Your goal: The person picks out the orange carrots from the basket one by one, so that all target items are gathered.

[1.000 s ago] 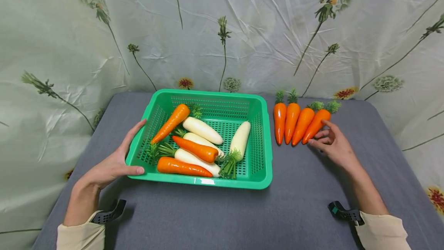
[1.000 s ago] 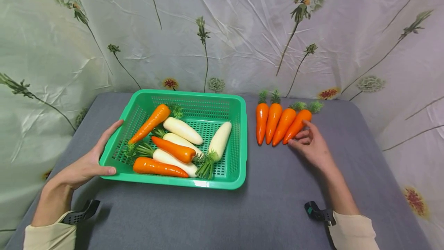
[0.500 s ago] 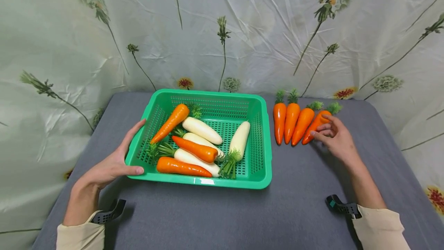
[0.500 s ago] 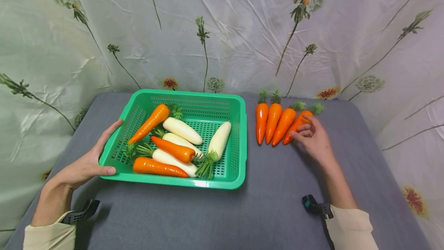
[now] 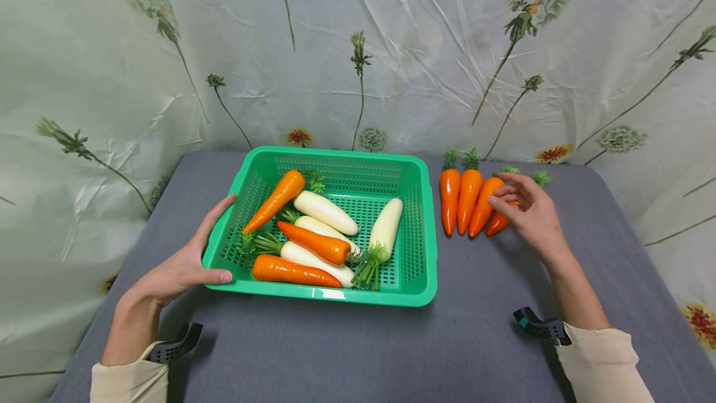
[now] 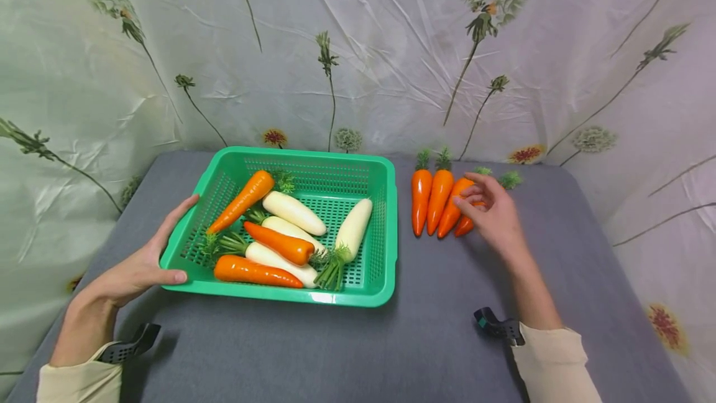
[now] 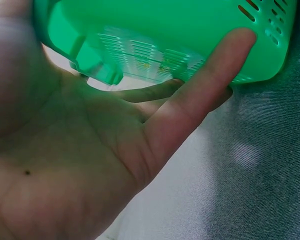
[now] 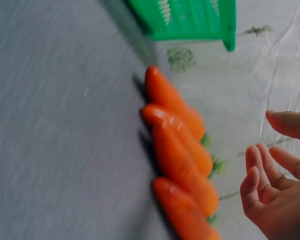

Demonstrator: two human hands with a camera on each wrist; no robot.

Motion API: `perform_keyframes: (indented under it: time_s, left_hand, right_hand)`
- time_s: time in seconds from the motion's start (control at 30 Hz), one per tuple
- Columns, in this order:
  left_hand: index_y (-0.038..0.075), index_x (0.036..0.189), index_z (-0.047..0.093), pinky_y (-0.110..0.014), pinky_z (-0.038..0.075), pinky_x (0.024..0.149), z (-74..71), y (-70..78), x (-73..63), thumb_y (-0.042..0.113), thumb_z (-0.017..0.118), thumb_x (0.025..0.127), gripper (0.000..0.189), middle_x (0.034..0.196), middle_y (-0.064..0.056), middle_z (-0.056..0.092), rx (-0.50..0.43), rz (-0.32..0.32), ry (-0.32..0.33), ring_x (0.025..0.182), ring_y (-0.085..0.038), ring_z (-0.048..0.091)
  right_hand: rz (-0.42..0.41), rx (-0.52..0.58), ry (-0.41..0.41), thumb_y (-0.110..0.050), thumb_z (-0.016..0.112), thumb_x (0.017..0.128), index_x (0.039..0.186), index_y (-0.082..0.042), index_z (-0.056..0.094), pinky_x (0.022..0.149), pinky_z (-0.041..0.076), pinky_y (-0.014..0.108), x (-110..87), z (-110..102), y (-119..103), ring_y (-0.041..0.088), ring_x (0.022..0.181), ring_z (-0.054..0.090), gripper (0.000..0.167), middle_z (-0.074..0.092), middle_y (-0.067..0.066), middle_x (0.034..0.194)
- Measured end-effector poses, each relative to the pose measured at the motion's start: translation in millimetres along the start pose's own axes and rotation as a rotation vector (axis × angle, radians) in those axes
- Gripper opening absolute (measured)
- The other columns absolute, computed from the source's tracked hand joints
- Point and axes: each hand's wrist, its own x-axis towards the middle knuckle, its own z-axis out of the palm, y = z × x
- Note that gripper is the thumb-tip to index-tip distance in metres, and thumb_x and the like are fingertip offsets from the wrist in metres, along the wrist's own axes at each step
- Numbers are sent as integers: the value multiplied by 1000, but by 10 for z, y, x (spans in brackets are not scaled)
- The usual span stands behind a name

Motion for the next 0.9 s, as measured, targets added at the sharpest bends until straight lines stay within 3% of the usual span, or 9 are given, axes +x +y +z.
perform_keyframes:
  time_s: [0.3,0.57,0.9]
  left_hand:
    - [42,167,-1,-22,51,90,-2,0,3,4,78,85,119,160,-16,11,1,-4,-1,119,-6,50]
    - [42,167,-1,-20,49,91,-10,-8,1,3,77,85,120,162,-15,10,17,2,3,123,-6,46]
    - [42,167,-1,-20,49,91,-6,-12,-6,3,77,84,120,161,-15,11,14,7,6,123,-5,47]
  right_hand:
    - [-65,116,-83,-14,70,100,139,-12,61,85,49,12,8,134,-294,3,99,63,41,66,-15,107]
    - [-134,251,-163,-8,68,100,133,-4,64,90,50,15,0,400,-507,9,103,62,33,68,-4,112]
    - [-201,304,-248,0,68,97,133,9,59,88,54,19,11,714,-693,9,102,65,37,65,9,117]
